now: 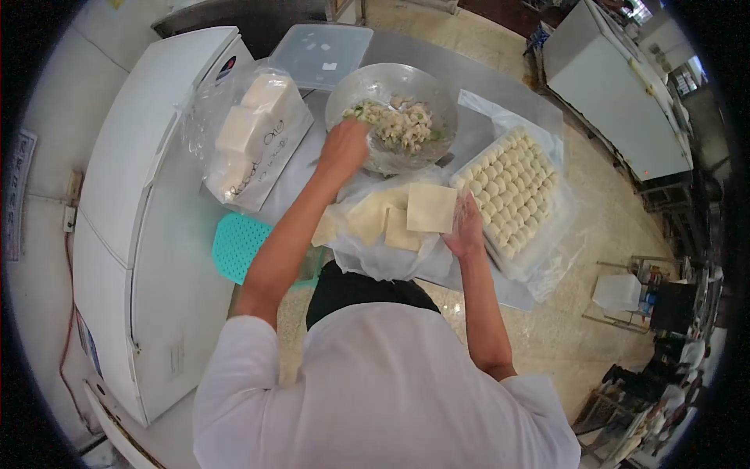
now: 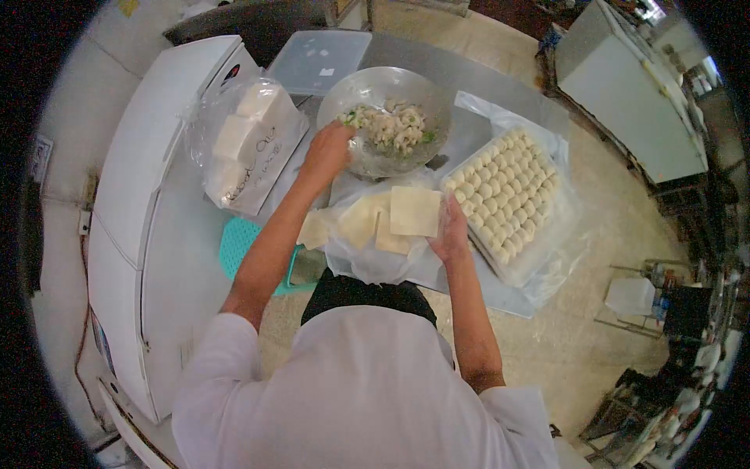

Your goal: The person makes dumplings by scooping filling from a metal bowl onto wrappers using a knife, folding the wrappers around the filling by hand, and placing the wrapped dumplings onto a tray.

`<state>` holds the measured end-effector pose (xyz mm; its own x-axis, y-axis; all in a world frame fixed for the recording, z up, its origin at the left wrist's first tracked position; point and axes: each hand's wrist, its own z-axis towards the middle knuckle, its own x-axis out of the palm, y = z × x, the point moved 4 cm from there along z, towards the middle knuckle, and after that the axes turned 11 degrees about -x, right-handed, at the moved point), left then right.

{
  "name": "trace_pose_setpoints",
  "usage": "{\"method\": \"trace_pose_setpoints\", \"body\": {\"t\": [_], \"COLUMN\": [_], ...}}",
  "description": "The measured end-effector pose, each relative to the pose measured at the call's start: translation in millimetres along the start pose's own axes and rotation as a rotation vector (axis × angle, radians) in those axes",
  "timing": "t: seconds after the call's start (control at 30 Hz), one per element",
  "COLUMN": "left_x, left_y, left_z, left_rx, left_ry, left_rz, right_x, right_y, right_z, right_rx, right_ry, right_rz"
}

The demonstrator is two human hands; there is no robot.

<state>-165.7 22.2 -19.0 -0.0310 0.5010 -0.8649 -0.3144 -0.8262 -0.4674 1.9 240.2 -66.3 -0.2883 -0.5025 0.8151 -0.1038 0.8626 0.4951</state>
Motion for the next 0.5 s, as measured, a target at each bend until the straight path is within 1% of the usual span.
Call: {"method": "trace_pose_setpoints", "body": {"t": [0.07, 0.1, 0.17, 0.2, 0.27, 0.3, 0.37, 0.4, 0.47, 0.5], "left_x": [42, 32, 6, 4, -3, 11, 45, 33, 8, 7], "left_y": [5, -4, -23, -22, -16, -11, 9, 1, -22, -19], "left_z": [27, 25, 19, 23, 29, 33, 39, 36, 20, 25], "left_rx": [0.115, 0.124, 0.133, 0.148, 0.110, 0.114, 0.019, 0.020, 0.073, 0.076], "left_ry": [0.085, 0.084, 0.351, 0.361, 0.268, 0.268, 0.175, 0.164, 0.357, 0.361], "left_rz": [0.081, 0.080, 0.218, 0.225, 0.177, 0.180, 0.203, 0.204, 0.291, 0.295], "right_x": [-12, -18, -22, -26, -32, -33, -28, -26, -24, -24], "right_y": [-3, -1, 3, 2, -7, -11, -21, -23, -23, -26], "right_z": [3, 5, 3, -1, 0, 3, 5, 8, 17, 18], "right_rx": [-0.019, -0.032, -0.065, -0.082, -0.069, -0.049, -0.048, -0.048, -0.053, -0.049], "right_ry": [-0.019, -0.036, -0.043, -0.057, -0.082, -0.090, -0.121, -0.154, -0.108, -0.075], "right_rz": [-0.028, -0.062, -0.099, -0.137, -0.111, -0.103, -0.084, -0.066, -0.026, 0.013]}}
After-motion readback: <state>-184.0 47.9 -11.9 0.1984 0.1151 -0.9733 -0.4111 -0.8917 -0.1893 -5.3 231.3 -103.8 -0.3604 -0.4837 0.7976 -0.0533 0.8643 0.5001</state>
